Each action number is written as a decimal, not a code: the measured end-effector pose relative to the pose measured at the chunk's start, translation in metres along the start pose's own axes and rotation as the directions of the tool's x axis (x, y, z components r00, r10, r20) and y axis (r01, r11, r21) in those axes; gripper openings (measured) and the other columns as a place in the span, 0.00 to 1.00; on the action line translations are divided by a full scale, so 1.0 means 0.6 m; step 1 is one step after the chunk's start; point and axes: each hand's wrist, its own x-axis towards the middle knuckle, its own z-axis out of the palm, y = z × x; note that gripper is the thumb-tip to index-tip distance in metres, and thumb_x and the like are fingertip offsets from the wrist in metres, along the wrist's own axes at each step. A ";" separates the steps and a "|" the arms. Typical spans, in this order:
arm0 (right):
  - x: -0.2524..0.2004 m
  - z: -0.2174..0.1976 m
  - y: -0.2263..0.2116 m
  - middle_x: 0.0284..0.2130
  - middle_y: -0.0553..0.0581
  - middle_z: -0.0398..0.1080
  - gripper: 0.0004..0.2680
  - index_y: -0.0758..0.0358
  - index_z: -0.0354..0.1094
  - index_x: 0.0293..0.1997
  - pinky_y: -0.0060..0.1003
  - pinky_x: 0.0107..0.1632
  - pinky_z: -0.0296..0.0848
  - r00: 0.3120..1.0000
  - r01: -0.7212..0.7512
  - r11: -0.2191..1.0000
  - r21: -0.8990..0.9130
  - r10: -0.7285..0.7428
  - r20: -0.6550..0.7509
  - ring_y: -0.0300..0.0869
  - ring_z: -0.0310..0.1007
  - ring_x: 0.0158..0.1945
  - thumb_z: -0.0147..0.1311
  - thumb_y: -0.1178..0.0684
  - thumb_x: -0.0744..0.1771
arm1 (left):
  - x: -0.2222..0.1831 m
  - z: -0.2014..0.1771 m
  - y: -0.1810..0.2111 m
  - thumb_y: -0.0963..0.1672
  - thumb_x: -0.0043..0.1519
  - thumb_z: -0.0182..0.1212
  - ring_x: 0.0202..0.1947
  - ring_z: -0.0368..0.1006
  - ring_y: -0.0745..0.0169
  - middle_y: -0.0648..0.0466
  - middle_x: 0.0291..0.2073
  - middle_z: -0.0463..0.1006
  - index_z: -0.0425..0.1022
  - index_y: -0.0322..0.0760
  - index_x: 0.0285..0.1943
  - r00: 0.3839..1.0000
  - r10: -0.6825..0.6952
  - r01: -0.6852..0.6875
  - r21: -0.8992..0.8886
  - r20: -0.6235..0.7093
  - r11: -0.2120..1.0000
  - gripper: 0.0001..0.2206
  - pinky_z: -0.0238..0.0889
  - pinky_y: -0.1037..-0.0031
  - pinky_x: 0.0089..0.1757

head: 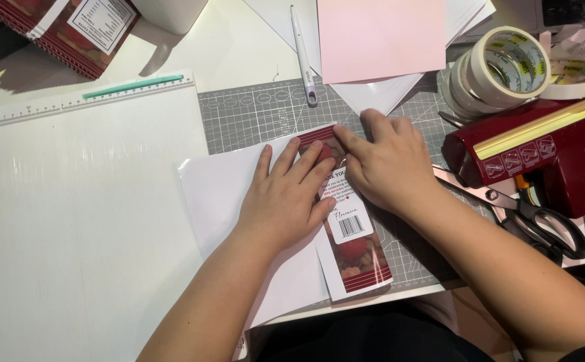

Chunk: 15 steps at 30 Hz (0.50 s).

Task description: The person prepares packaging materials by aligning a printed sheet with a pink paper insert and using a scoring tool to mark fold lines along the layout.

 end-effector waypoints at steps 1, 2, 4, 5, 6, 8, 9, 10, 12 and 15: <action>0.006 0.000 0.002 0.56 0.60 0.66 0.18 0.38 0.71 0.63 0.51 0.49 0.68 1.000 -0.005 1.000 0.002 0.006 -0.011 0.60 0.68 0.53 0.48 0.43 0.66 | 0.000 0.001 -0.001 0.57 0.66 0.43 0.76 0.48 0.44 0.53 0.75 0.58 0.61 0.53 0.74 1.000 0.001 -0.001 0.004 -0.003 1.000 0.27 0.34 0.39 0.68; 0.013 0.001 0.004 0.54 0.59 0.66 0.18 0.38 0.71 0.63 0.51 0.48 0.68 1.000 -0.013 1.000 0.003 0.013 -0.023 0.60 0.68 0.51 0.48 0.44 0.66 | 0.001 0.002 -0.001 0.58 0.66 0.43 0.76 0.48 0.44 0.53 0.75 0.58 0.61 0.53 0.74 1.000 0.004 -0.004 0.007 -0.006 1.000 0.27 0.34 0.39 0.68; 0.023 -0.010 0.005 0.52 0.60 0.66 0.18 0.38 0.72 0.63 0.52 0.47 0.69 1.000 -0.005 1.000 0.029 0.006 -0.019 0.61 0.69 0.50 0.48 0.45 0.65 | 0.001 0.004 -0.002 0.58 0.66 0.43 0.76 0.48 0.44 0.53 0.75 0.58 0.61 0.53 0.74 1.000 0.005 -0.005 0.004 -0.012 1.000 0.27 0.34 0.39 0.68; 0.028 -0.015 0.006 0.51 0.60 0.66 0.18 0.38 0.73 0.62 0.52 0.47 0.70 1.000 0.002 0.999 0.054 -0.001 -0.016 0.62 0.69 0.49 0.48 0.47 0.65 | 0.001 0.004 -0.002 0.58 0.66 0.43 0.76 0.48 0.44 0.53 0.75 0.58 0.61 0.53 0.74 1.000 0.006 -0.006 0.002 -0.019 1.000 0.27 0.35 0.38 0.68; 0.027 -0.018 0.010 0.51 0.60 0.66 0.18 0.38 0.73 0.62 0.52 0.47 0.70 1.000 0.002 0.998 0.055 -0.001 -0.015 0.62 0.69 0.49 0.48 0.47 0.65 | 0.000 0.004 -0.002 0.58 0.66 0.43 0.76 0.48 0.44 0.53 0.75 0.58 0.61 0.53 0.74 1.000 0.006 -0.006 0.001 -0.017 1.000 0.27 0.35 0.38 0.68; 0.026 -0.024 0.019 0.51 0.60 0.66 0.18 0.37 0.73 0.61 0.52 0.48 0.70 0.999 0.045 0.995 0.087 -0.047 0.020 0.61 0.69 0.50 0.47 0.50 0.65 | 0.000 0.002 -0.002 0.57 0.67 0.43 0.76 0.49 0.44 0.52 0.75 0.58 0.61 0.53 0.74 1.000 0.011 -0.011 -0.001 -0.021 1.000 0.27 0.35 0.38 0.68; 0.018 -0.025 0.024 0.51 0.60 0.66 0.18 0.37 0.73 0.61 0.52 0.48 0.70 0.999 0.045 0.995 0.088 -0.047 0.021 0.61 0.69 0.50 0.47 0.50 0.65 | 0.000 0.002 -0.002 0.57 0.67 0.43 0.76 0.49 0.44 0.52 0.75 0.58 0.61 0.53 0.74 1.000 0.011 -0.011 -0.001 -0.020 1.000 0.27 0.35 0.38 0.68; 0.011 -0.027 0.029 0.56 0.60 0.65 0.19 0.35 0.73 0.61 0.52 0.49 0.70 0.994 0.106 0.993 0.060 -0.107 0.009 0.61 0.70 0.51 0.48 0.51 0.64 | 0.000 0.002 -0.002 0.58 0.67 0.43 0.76 0.49 0.44 0.52 0.75 0.59 0.61 0.53 0.74 1.000 0.010 -0.010 -0.003 -0.019 1.000 0.27 0.35 0.38 0.68; -0.004 -0.028 0.035 0.61 0.60 0.65 0.20 0.33 0.74 0.61 0.51 0.51 0.70 0.985 0.170 0.985 0.032 -0.170 -0.001 0.61 0.70 0.53 0.48 0.51 0.63 | -0.001 0.003 -0.003 0.58 0.67 0.42 0.76 0.49 0.43 0.52 0.75 0.59 0.61 0.53 0.74 1.000 0.006 -0.006 -0.005 -0.019 1.000 0.27 0.34 0.37 0.68; -0.030 -0.028 0.043 0.64 0.58 0.63 0.19 0.37 0.75 0.58 0.51 0.52 0.70 0.969 0.246 0.968 0.046 -0.246 -0.025 0.60 0.69 0.57 0.51 0.53 0.62 | -0.001 0.007 -0.004 0.57 0.67 0.42 0.75 0.50 0.43 0.52 0.75 0.59 0.61 0.53 0.74 0.999 0.016 -0.016 -0.008 -0.042 1.000 0.27 0.35 0.37 0.67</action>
